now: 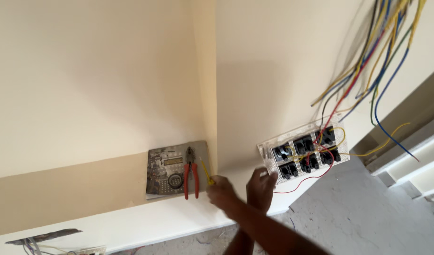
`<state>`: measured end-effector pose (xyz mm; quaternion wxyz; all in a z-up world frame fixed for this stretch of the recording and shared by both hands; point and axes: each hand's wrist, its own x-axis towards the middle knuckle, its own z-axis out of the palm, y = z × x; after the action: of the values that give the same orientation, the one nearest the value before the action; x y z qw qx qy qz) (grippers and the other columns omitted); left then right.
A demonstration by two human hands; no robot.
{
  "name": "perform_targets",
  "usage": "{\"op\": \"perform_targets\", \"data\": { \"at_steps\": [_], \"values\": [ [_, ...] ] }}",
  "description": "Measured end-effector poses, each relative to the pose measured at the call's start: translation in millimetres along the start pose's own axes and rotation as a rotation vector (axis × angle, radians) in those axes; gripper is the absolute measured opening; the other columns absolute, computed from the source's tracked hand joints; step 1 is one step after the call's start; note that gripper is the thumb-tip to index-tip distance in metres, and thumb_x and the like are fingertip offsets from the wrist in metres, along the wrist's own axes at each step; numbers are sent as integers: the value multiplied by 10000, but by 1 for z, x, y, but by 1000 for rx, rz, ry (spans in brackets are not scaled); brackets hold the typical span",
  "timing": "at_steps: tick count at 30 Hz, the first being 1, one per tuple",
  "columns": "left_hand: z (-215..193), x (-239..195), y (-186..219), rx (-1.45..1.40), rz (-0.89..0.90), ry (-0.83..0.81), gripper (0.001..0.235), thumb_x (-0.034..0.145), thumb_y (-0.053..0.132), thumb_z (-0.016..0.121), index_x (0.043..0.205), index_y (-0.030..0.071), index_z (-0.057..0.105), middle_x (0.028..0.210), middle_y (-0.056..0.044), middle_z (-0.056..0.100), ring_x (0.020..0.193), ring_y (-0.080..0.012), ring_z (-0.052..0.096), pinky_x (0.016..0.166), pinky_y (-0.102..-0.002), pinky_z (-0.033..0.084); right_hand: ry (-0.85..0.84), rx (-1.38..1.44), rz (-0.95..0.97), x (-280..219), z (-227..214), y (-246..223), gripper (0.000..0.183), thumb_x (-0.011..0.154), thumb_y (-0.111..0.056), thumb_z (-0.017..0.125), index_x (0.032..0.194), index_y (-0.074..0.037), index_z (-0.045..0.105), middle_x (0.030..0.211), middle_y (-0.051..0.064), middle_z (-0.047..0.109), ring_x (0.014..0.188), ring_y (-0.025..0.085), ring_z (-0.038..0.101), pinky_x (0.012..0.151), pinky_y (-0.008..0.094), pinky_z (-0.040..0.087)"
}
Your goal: The person connects wires to an electrical switch panel using a screwdriver and pliers.
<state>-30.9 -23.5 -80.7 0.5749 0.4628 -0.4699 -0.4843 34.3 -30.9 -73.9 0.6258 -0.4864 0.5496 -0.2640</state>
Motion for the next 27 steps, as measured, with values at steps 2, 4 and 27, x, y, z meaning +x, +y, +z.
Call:
{"op": "perform_targets", "data": {
  "at_steps": [2,4,27],
  "values": [
    [-6,-16,-26,2,27,22,502,954,408,719,1281,53,582,1103,-142,777,1069,-233,763,912,-335,591,136,66,27,33,28,18,274,905,-52,508,1126,47,636,786,152,643,587,210,597,498,339,503],
    [-15,-35,-48,-56,2,9,461,977,353,761,1273,36,607,1136,-182,788,1119,-260,754,941,-359,575,221,-53,60,56,43,32,323,869,-20,537,1179,56,586,903,168,660,712,251,682,615,385,567],
    [-163,-103,-132,-40,-819,106,412,924,298,735,1228,53,600,1061,-143,798,936,-219,784,792,-335,618,213,-1493,-287,61,105,0,1096,844,-425,825,1479,227,214,1303,418,473,1042,405,648,681,372,617]
  ]
}}
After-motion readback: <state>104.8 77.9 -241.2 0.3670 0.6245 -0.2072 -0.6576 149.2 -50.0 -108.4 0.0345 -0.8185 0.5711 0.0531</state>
